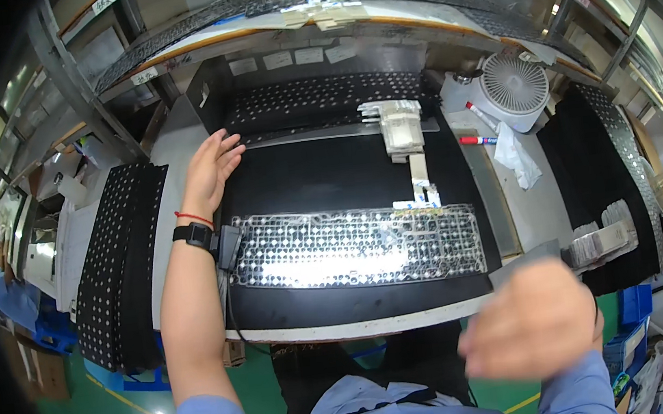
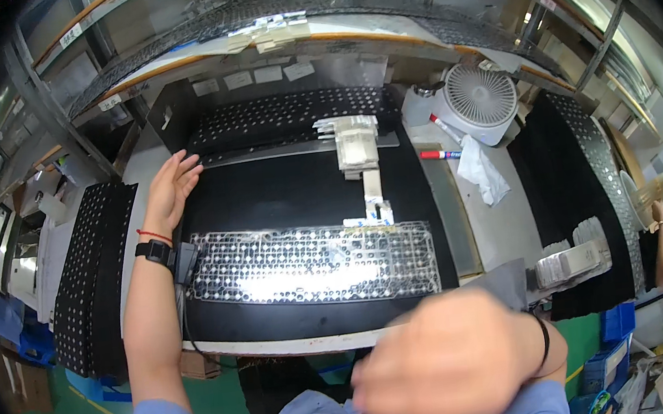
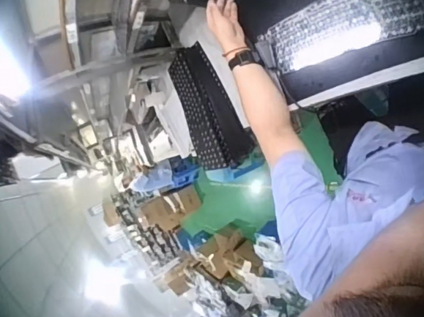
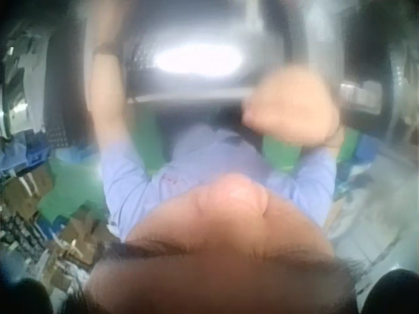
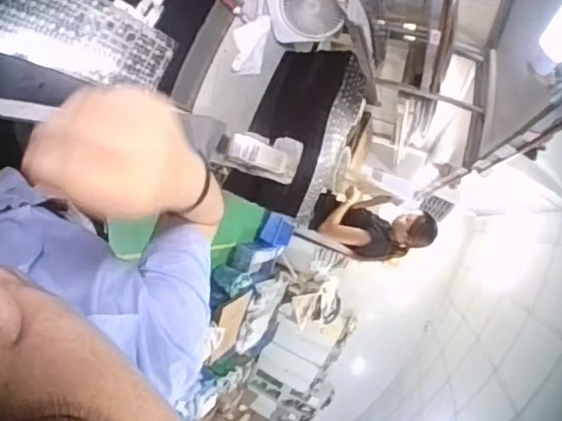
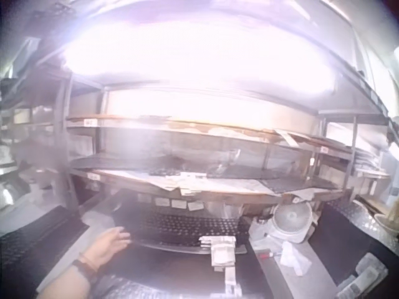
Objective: The person is assembling a keyboard by placing the internal metal layer and a flexible circuit layer onto the plastic frame and then stacking completed units.
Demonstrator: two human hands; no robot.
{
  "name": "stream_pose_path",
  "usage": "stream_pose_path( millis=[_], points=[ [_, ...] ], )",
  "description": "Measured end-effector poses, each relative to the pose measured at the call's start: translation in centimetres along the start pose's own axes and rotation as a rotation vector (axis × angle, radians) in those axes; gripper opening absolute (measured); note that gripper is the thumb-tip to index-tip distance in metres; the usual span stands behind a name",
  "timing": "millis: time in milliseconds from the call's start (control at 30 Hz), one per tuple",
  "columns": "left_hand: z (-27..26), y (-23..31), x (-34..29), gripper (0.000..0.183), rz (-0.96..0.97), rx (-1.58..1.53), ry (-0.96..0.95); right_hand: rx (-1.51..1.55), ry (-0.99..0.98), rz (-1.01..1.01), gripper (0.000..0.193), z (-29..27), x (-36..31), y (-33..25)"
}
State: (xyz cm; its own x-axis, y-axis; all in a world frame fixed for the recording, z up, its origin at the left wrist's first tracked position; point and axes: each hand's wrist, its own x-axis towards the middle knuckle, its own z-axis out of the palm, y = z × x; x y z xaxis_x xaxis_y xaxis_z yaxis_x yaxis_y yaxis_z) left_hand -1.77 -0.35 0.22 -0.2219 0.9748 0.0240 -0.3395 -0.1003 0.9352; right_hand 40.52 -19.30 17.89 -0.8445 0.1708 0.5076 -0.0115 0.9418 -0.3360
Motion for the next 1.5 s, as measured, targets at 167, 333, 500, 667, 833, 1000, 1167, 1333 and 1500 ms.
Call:
stream_pose_path(
  millis=[167,333,500,667,833,1000,1167,1333,1500],
  points=[
    [0.0,-0.1,0.2,0.036,-0.026,0.105,-0.050,-0.024,0.180,-0.263,0.009,3.4,2.0,-4.3],
    [-0.2,-0.2,0.2,0.035,-0.032,0.130,-0.084,0.044,0.307,-0.412,0.012,5.0,2.0,-5.4],
    [-0.3,-0.1,0.1,0.036,-0.034,0.161,-0.085,0.087,0.337,-0.112,0.020,6.1,2.3,-7.3],
    [-1.4,-0.1,0.1,0.037,-0.016,0.211,-0.099,0.643,0.014,0.342,0.025,9.0,1.4,-8.2],
    [-0.1,-0.8,0.5,0.039,-0.014,0.240,-0.139,0.644,-0.392,0.402,0.021,8.4,6.8,-7.5],
    [-1.1,-1.3,0.9,0.045,-0.029,0.316,-0.145,0.645,0.387,-0.028,0.018,13.1,4.6,-6.6],
    [-1.0,-1.0,1.2,0.043,-0.056,0.277,-0.157,0.434,0.301,-0.079,0.013,9.1,6.1,-5.6],
    [-0.2,-1.3,1.0,0.041,-0.026,0.269,-0.154,0.605,-0.111,-0.220,0.015,7.3,4.4,-2.9],
    [-0.2,-0.8,0.7,0.039,-0.029,0.272,-0.122,0.355,0.345,-0.201,0.023,8.0,-1.4,-1.0]
  ],
)
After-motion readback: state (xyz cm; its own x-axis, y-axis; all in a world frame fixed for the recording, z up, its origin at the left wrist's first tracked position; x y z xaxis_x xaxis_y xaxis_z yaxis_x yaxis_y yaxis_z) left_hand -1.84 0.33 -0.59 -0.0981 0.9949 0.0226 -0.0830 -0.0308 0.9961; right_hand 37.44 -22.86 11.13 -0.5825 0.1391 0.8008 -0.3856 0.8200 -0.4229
